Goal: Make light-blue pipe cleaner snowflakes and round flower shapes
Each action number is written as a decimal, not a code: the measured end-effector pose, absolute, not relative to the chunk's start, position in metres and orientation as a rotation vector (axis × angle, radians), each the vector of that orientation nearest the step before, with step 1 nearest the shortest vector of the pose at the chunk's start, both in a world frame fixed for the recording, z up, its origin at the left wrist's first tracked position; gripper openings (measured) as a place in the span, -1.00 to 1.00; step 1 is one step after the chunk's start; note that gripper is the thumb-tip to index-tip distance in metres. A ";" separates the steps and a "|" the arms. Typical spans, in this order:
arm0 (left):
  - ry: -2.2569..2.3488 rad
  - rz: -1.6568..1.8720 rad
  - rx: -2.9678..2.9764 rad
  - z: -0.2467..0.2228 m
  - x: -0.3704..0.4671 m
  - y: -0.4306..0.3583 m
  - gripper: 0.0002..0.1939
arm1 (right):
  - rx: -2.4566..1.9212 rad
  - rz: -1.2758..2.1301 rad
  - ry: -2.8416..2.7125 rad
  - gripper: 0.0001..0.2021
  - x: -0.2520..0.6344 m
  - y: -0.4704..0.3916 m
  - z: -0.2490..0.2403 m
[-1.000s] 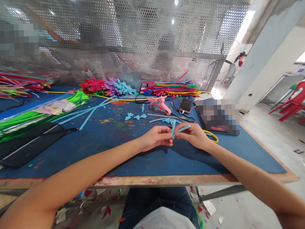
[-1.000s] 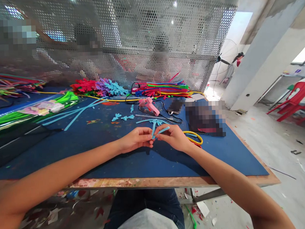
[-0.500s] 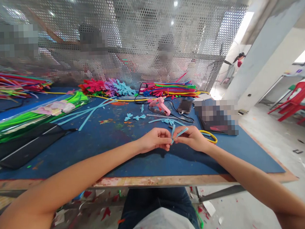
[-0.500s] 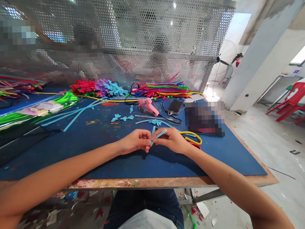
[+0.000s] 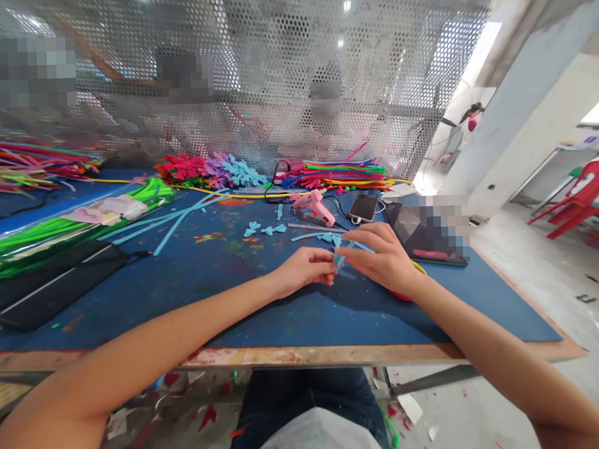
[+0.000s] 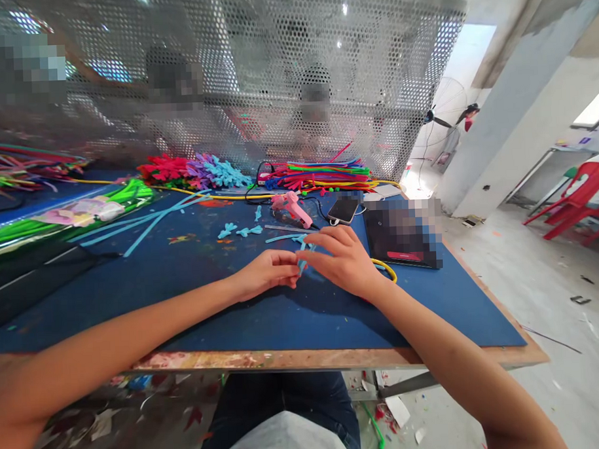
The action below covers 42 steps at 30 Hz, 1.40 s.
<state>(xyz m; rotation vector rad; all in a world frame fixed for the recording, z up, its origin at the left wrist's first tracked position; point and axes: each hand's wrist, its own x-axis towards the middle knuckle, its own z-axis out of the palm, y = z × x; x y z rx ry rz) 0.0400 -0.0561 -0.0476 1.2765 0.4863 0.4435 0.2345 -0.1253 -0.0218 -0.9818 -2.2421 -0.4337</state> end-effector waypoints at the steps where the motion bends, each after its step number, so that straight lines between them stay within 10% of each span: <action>1: 0.495 0.448 1.276 -0.047 0.040 -0.056 -0.80 | -0.956 -0.554 -2.302 -0.76 0.236 -0.126 -0.020; 9: 0.560 0.538 1.270 -0.044 0.041 -0.061 -0.77 | -0.966 -0.879 -2.352 -0.81 0.237 -0.128 -0.019; 42: 0.664 1.000 1.447 -0.048 0.043 -0.062 -0.80 | -1.173 0.417 -1.510 -0.87 0.201 -0.118 -0.056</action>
